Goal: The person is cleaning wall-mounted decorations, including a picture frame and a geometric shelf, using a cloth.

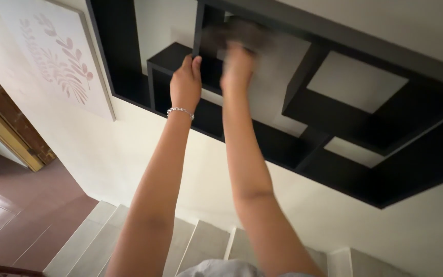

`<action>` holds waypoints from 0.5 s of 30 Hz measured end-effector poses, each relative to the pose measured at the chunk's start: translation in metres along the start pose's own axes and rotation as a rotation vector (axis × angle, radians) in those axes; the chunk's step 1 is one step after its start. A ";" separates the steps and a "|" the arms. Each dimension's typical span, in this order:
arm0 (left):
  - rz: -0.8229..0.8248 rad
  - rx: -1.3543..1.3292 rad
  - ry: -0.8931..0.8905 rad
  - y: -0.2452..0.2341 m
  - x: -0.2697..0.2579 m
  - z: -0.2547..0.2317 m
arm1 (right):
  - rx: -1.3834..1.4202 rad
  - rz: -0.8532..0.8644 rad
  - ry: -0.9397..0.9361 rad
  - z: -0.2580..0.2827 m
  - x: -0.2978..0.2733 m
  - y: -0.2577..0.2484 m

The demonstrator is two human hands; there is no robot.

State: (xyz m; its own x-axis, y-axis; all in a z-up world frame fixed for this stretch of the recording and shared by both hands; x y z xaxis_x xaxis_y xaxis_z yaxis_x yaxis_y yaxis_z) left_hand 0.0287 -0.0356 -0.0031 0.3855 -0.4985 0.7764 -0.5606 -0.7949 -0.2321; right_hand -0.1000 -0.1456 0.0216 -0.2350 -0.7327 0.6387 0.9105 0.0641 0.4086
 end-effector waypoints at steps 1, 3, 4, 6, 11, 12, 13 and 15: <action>-0.001 -0.021 -0.007 0.000 0.003 -0.001 | -0.238 0.045 0.018 -0.025 0.014 0.018; 0.015 -0.036 0.002 0.001 0.003 0.001 | -0.525 0.127 -0.186 0.033 0.001 0.032; 0.027 -0.047 0.009 0.001 0.004 0.002 | -0.810 0.214 -0.388 0.062 -0.007 0.044; 0.049 -0.056 -0.008 -0.006 0.004 -0.007 | -1.068 0.196 -0.476 0.087 -0.009 0.025; 0.160 -0.094 -0.169 -0.007 -0.008 -0.023 | -1.672 0.263 -0.698 0.122 0.000 -0.032; -0.091 -0.050 0.019 -0.009 -0.016 -0.031 | -1.955 0.358 -0.750 0.119 0.004 -0.043; -0.341 -0.010 0.215 -0.010 -0.025 -0.040 | -2.238 0.457 -0.799 0.117 0.009 -0.055; -0.325 0.003 0.297 0.001 -0.044 -0.044 | -2.545 0.520 -0.714 0.138 -0.003 -0.051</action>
Point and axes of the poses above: each hand's wrist, its own x-axis towards the middle knuckle, its own y-axis out of the palm, z = x × y, the point moved 3 cm from there along x, towards the middle knuckle, and after that the axes turned 6 degrees about y, right-handed, at the moved point
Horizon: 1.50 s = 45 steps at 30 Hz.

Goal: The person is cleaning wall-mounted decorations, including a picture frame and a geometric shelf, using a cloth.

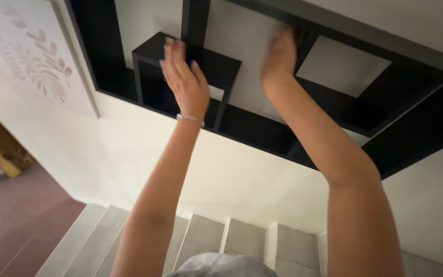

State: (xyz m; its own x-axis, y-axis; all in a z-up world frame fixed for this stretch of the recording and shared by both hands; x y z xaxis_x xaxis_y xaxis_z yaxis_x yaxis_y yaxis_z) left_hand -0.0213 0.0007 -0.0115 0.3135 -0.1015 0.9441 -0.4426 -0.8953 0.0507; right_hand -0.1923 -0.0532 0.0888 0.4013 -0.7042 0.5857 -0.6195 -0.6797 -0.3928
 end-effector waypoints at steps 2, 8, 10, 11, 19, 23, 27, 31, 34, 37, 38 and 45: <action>0.014 -0.003 0.085 0.002 -0.008 -0.012 | -0.240 0.179 -0.042 0.003 -0.006 0.003; 0.403 -0.080 0.204 0.016 -0.010 -0.016 | 0.215 0.531 -0.065 0.038 0.012 0.060; 0.356 -0.104 0.222 0.015 -0.010 -0.015 | -0.040 0.221 0.020 0.010 0.019 0.046; 0.355 -0.106 0.218 0.015 -0.008 -0.015 | -0.044 0.222 0.017 0.006 0.017 0.037; 0.363 -0.124 0.186 0.013 -0.009 -0.014 | 0.004 0.624 -0.101 0.095 -0.019 0.115; 0.350 -0.126 0.175 0.017 -0.004 -0.015 | 0.582 0.574 0.146 0.103 -0.024 0.100; 0.347 -0.126 0.151 0.017 -0.010 -0.015 | 1.794 0.077 0.699 0.127 -0.030 0.111; 0.335 -0.133 0.181 0.014 -0.011 -0.018 | 2.789 -0.149 0.716 0.153 -0.071 0.072; 0.357 -0.098 0.203 0.018 -0.013 -0.018 | 2.340 -0.311 0.438 0.157 -0.113 0.065; 0.337 -0.114 0.208 0.016 -0.013 -0.019 | 2.123 -0.045 0.606 0.150 -0.092 0.092; 0.351 -0.115 0.203 0.016 -0.016 -0.018 | 2.123 -0.030 0.616 0.140 -0.086 0.082; 0.382 -0.122 0.212 0.013 -0.022 -0.014 | 1.955 -0.260 0.365 0.186 -0.078 0.150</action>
Point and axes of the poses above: each hand's wrist, its own x-axis towards the middle knuckle, its own y-axis out of the palm, z = x × y, the point moved 3 cm from there along x, towards the middle knuckle, and after that the axes turned 6 degrees about y, right-handed, at the moved point
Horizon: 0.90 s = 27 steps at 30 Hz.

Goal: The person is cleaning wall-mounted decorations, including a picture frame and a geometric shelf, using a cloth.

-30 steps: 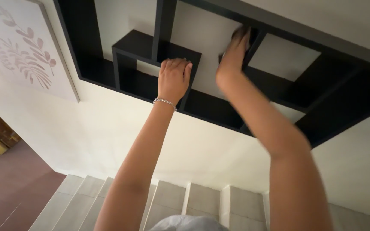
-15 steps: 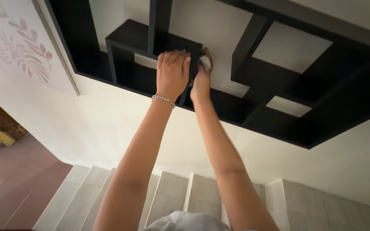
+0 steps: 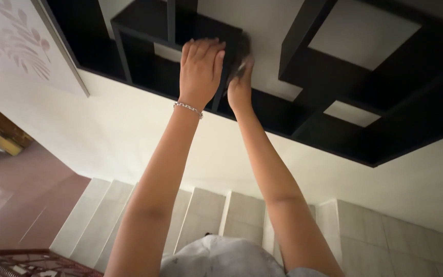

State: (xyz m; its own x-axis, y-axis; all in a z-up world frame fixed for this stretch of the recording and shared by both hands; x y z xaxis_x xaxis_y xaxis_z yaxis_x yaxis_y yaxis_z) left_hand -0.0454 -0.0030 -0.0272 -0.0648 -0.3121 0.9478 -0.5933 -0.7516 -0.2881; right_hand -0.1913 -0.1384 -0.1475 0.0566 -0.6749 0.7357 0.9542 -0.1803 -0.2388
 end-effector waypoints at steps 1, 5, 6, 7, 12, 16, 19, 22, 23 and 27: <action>0.005 -0.002 -0.020 0.003 0.002 0.001 | -0.320 0.107 0.054 -0.046 -0.010 0.004; -0.198 -0.033 -0.026 -0.009 -0.034 -0.018 | -0.085 0.226 0.187 0.059 -0.047 -0.029; -0.260 -0.025 -0.108 0.000 -0.051 -0.013 | -0.407 0.324 0.261 0.064 -0.049 -0.035; -0.316 -0.017 -0.187 0.008 -0.070 -0.007 | -0.726 0.416 0.338 0.070 -0.053 -0.040; -0.023 -0.106 -0.351 0.029 -0.098 0.011 | -0.869 0.421 0.427 0.043 -0.039 -0.040; 0.122 -0.117 -0.342 0.049 -0.108 0.031 | -0.674 0.015 -0.146 0.037 -0.031 -0.013; 0.188 -0.069 -0.284 0.068 -0.121 0.042 | -0.561 0.377 0.009 0.085 -0.065 -0.048; 0.216 -0.032 -0.266 0.068 -0.123 0.041 | -0.798 0.634 -0.027 0.122 -0.085 -0.088; 0.207 -0.030 -0.269 0.068 -0.121 0.042 | -0.801 0.638 -0.036 0.113 -0.075 -0.091; 0.293 -0.024 -0.275 0.063 -0.123 0.039 | -0.740 0.205 0.032 0.065 -0.035 -0.080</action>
Point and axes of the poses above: each hand's wrist, its own x-axis towards the middle knuckle, its own y-axis out of the palm, z = x × y, the point moved 3 cm from there along x, towards the middle knuckle, and after that the axes turned 6 degrees about y, right-handed, at the moved point
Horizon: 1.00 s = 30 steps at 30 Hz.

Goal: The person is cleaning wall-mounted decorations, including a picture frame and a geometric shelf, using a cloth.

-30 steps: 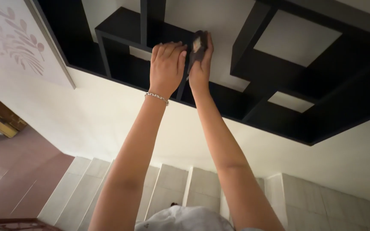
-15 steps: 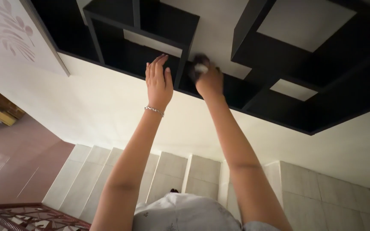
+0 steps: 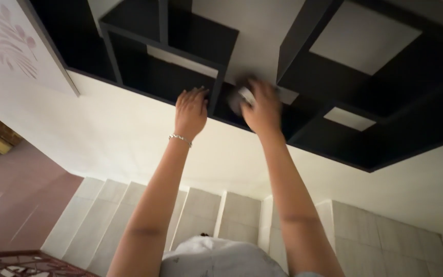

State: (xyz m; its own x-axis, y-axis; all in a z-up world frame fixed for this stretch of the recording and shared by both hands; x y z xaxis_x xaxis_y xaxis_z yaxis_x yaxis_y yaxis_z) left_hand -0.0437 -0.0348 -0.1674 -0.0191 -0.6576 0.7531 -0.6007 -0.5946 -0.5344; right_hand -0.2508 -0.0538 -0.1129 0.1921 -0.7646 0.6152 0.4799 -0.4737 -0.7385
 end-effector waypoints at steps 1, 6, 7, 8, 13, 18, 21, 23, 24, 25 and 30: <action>0.002 0.006 -0.005 -0.001 0.000 -0.002 | 0.065 -0.097 -0.091 -0.002 0.014 0.016; 0.015 0.024 -0.023 0.000 0.000 0.000 | -0.011 -0.047 -0.151 -0.008 0.016 0.058; 0.023 0.049 -0.022 0.000 0.000 0.000 | -0.106 -0.007 -0.137 -0.013 0.014 0.058; 0.029 0.048 -0.021 0.003 -0.002 0.002 | -0.105 -0.005 -0.131 -0.017 0.009 0.042; 0.011 0.022 -0.016 0.002 -0.001 0.002 | -0.417 0.220 0.405 -0.068 -0.014 0.001; 0.018 0.018 -0.019 0.002 0.004 0.003 | -0.247 0.173 0.078 0.016 0.008 -0.001; 0.021 0.012 -0.025 0.004 -0.001 0.004 | -0.015 0.045 -0.127 0.026 0.008 0.013; 0.004 0.014 -0.016 0.006 0.001 0.005 | 0.045 0.064 -0.063 0.009 0.010 0.011; 0.005 0.024 -0.013 0.006 -0.001 0.005 | -0.055 0.114 0.047 -0.006 0.006 0.010; 0.005 0.034 -0.010 0.005 -0.003 0.005 | -0.154 0.165 0.157 -0.021 0.002 0.010; -0.002 0.046 -0.027 0.007 -0.001 0.004 | -0.317 0.216 0.290 -0.062 -0.008 -0.004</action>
State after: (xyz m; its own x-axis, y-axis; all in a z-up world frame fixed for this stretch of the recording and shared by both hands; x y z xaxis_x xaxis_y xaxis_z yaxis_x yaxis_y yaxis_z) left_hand -0.0448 -0.0398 -0.1730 0.0043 -0.6684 0.7438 -0.5632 -0.6162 -0.5505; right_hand -0.3075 -0.0730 -0.1313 -0.0094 -0.9292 0.3693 0.1623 -0.3659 -0.9164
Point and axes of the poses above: each hand's wrist, its own x-axis towards the middle knuckle, its own y-axis out of the palm, z = x × y, the point moved 3 cm from there along x, towards the middle knuckle, and after that the axes turned 6 degrees about y, right-handed, at the moved point
